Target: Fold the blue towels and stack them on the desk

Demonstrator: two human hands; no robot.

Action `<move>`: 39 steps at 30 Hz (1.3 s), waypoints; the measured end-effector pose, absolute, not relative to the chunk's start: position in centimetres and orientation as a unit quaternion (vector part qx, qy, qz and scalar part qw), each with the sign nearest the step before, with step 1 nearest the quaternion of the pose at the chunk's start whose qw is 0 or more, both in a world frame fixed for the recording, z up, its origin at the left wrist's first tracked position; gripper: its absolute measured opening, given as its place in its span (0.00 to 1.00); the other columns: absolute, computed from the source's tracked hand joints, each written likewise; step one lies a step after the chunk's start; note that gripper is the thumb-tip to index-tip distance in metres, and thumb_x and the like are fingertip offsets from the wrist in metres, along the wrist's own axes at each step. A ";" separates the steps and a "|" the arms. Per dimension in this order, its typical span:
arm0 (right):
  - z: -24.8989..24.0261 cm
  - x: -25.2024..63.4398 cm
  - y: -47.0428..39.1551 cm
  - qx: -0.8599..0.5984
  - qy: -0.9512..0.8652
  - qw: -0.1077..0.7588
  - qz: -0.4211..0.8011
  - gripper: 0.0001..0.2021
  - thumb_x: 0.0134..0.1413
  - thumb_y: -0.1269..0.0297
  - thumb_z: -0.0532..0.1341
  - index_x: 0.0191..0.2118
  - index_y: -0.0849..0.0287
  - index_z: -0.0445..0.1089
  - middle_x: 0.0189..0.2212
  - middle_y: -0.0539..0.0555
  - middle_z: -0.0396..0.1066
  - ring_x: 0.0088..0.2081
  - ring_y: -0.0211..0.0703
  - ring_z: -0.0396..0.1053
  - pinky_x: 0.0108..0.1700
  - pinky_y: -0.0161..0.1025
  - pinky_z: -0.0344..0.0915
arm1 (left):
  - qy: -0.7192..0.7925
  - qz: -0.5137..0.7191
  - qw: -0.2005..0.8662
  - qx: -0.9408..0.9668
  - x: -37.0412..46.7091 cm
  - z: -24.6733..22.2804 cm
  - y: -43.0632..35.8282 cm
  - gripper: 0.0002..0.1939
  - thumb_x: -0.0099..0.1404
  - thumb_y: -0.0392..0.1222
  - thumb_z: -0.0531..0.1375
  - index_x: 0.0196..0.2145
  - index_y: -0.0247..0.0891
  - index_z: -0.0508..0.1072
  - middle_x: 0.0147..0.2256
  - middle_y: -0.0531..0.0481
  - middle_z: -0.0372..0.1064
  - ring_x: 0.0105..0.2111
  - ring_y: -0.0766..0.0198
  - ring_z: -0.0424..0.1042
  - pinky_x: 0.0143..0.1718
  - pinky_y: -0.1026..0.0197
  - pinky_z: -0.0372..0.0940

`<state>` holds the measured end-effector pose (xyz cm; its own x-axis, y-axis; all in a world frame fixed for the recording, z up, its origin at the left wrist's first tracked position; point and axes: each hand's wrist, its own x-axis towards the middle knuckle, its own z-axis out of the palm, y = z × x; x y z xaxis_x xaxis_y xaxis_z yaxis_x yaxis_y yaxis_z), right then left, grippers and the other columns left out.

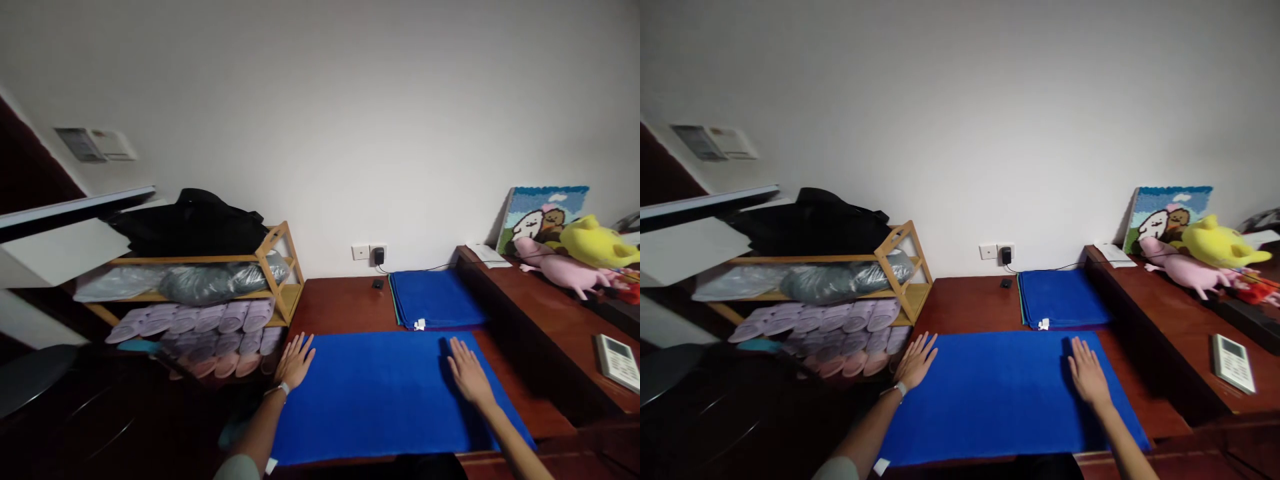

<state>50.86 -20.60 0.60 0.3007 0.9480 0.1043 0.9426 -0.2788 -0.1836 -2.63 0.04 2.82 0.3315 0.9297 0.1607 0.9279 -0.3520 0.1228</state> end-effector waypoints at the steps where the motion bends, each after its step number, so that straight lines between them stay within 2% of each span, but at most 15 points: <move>1: 0.6 48.4 -21.0 -0.781 -0.612 0.125 0.015 0.34 0.70 0.51 0.36 0.74 0.65 0.46 0.73 0.56 0.45 0.74 0.50 0.39 0.74 0.52 0.40 | 0.567 0.103 -0.001 0.817 -2.4 3.3 -0.3 0.30 0.76 0.55 0.45 0.70 0.44 0.58 0.72 0.43 0.51 0.71 0.52 0.51 0.70 0.43 0.48; 4: 0.6 41.4 -21.6 -0.736 -0.655 0.163 0.052 0.34 0.72 0.47 0.37 0.74 0.59 0.46 0.73 0.53 0.46 0.74 0.47 0.40 0.74 0.52 0.41 | 0.549 0.127 -0.022 0.826 -1.4 4.3 -2.3 0.29 0.77 0.53 0.43 0.71 0.43 0.56 0.73 0.44 0.48 0.72 0.53 0.47 0.72 0.43 0.45; 6: 0.9 38.0 -21.1 -0.716 -0.673 0.165 0.087 0.33 0.72 0.45 0.38 0.74 0.56 0.45 0.73 0.52 0.46 0.74 0.47 0.41 0.74 0.53 0.42 | 0.513 0.143 -0.024 0.846 -0.7 4.2 -4.6 0.29 0.77 0.53 0.43 0.71 0.46 0.54 0.73 0.47 0.47 0.72 0.54 0.48 0.71 0.44 0.47; 9: 1.7 35.2 -19.6 -0.705 -0.684 0.148 0.119 0.33 0.71 0.45 0.39 0.74 0.55 0.46 0.73 0.53 0.46 0.74 0.49 0.41 0.73 0.54 0.41 | 0.474 0.131 -0.005 0.871 -0.6 3.2 -8.6 0.28 0.77 0.55 0.45 0.71 0.54 0.52 0.73 0.51 0.47 0.72 0.55 0.50 0.71 0.44 0.50; 12: 2.5 34.6 -18.4 -0.708 -0.683 0.129 0.124 0.33 0.71 0.46 0.41 0.74 0.55 0.47 0.73 0.53 0.44 0.74 0.50 0.39 0.74 0.56 0.39 | 0.496 0.108 0.007 0.862 -1.7 2.0 -11.5 0.29 0.76 0.57 0.46 0.71 0.57 0.51 0.73 0.52 0.46 0.72 0.53 0.50 0.70 0.42 0.51; 17: 3.2 31.5 -18.8 -0.689 -0.700 0.148 0.114 0.34 0.72 0.44 0.39 0.74 0.58 0.46 0.73 0.54 0.43 0.74 0.51 0.39 0.74 0.55 0.39 | 0.513 0.096 0.014 0.853 -3.5 1.7 -12.6 0.29 0.76 0.59 0.45 0.72 0.59 0.49 0.73 0.54 0.45 0.72 0.54 0.48 0.71 0.42 0.50; 23: 2.5 26.4 -20.5 -0.621 -0.752 0.176 0.134 0.33 0.72 0.44 0.39 0.75 0.52 0.40 0.74 0.49 0.39 0.74 0.50 0.39 0.74 0.55 0.41 | 0.515 0.091 0.020 0.852 -3.3 2.3 -12.3 0.30 0.76 0.60 0.44 0.72 0.59 0.48 0.73 0.56 0.46 0.72 0.54 0.48 0.71 0.42 0.49; 27: 1.3 31.3 -22.6 -0.672 -0.711 0.165 0.122 0.33 0.71 0.43 0.41 0.74 0.52 0.44 0.73 0.49 0.42 0.74 0.50 0.41 0.74 0.56 0.41 | 0.515 0.080 0.026 0.853 -3.3 2.6 -12.3 0.30 0.76 0.60 0.44 0.72 0.58 0.49 0.73 0.56 0.44 0.72 0.55 0.47 0.71 0.42 0.49; 33: -2.8 48.7 -28.5 -0.810 -0.563 0.161 0.037 0.36 0.64 0.44 0.43 0.71 0.55 0.56 0.70 0.51 0.54 0.72 0.58 0.47 0.72 0.60 0.48 | 0.508 0.082 0.010 0.858 -3.3 2.5 -12.0 0.30 0.76 0.60 0.45 0.71 0.57 0.48 0.73 0.55 0.46 0.72 0.54 0.49 0.71 0.42 0.50; 36: -4.7 55.7 -31.4 -0.827 -0.536 0.170 0.015 0.35 0.58 0.45 0.45 0.67 0.48 0.65 0.68 0.49 0.60 0.71 0.64 0.50 0.69 0.64 0.50 | 0.505 0.083 0.010 0.859 -3.3 2.6 -11.9 0.29 0.76 0.59 0.45 0.71 0.58 0.48 0.73 0.55 0.47 0.72 0.54 0.50 0.71 0.42 0.50; 39: -5.0 58.1 -31.9 -0.819 -0.533 0.211 0.012 0.31 0.56 0.44 0.47 0.62 0.42 0.71 0.65 0.48 0.65 0.70 0.67 0.52 0.69 0.66 0.49 | 0.504 0.085 0.011 0.859 -3.3 2.8 -11.9 0.29 0.76 0.59 0.46 0.71 0.59 0.48 0.73 0.56 0.47 0.72 0.54 0.50 0.71 0.43 0.50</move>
<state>58.07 -31.88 -4.97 0.4312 0.8787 0.2050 0.8687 -0.3428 -0.3577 -3.28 -11.90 2.77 0.4773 0.8683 0.1349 0.8645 -0.4915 0.1049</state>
